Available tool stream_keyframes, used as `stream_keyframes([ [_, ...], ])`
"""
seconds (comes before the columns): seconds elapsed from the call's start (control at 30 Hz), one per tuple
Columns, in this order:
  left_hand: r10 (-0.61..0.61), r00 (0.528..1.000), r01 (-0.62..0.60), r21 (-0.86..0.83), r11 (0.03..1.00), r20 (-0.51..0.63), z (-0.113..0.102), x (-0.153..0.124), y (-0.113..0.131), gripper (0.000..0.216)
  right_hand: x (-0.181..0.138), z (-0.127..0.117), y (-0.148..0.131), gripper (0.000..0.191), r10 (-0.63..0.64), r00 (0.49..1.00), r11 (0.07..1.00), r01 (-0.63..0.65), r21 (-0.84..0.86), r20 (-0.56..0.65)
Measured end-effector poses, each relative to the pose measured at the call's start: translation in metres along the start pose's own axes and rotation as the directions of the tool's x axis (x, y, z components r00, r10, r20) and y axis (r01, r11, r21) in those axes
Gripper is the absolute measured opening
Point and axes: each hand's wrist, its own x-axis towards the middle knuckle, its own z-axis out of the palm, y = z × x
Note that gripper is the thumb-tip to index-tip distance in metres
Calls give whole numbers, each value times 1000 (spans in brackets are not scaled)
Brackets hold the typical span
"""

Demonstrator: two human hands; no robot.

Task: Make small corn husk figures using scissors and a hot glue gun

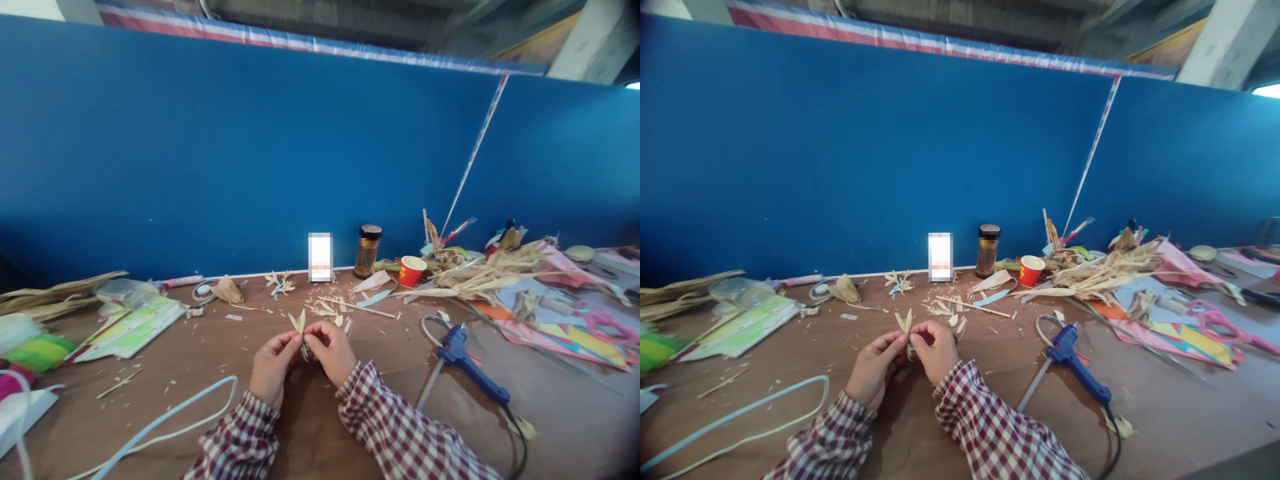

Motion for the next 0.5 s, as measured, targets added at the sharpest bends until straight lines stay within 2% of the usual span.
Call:
stream_keyframes([
  [0.1, 62, 998, -61, 81, 995, -3, -3, 2, -3, 28, 0, 0, -3, 15, -7, 1000, 1000, 6, -30, -15],
  [0.17, 145, 989, -140, 186, 972, -9, -6, 4, -5, 27, -1, -1, -6, 14, -12, 1000, 998, 11, -56, -25],
  [0.33, 368, 930, -330, 482, 811, 18, -10, 4, -4, 19, -2, -2, -10, 17, 0, 999, 997, -3, -81, -36],
  [0.5, 418, 906, -376, 583, 720, 68, -7, -1, 0, 16, -2, -1, -6, 20, 45, 996, 995, -52, -86, -75],
])
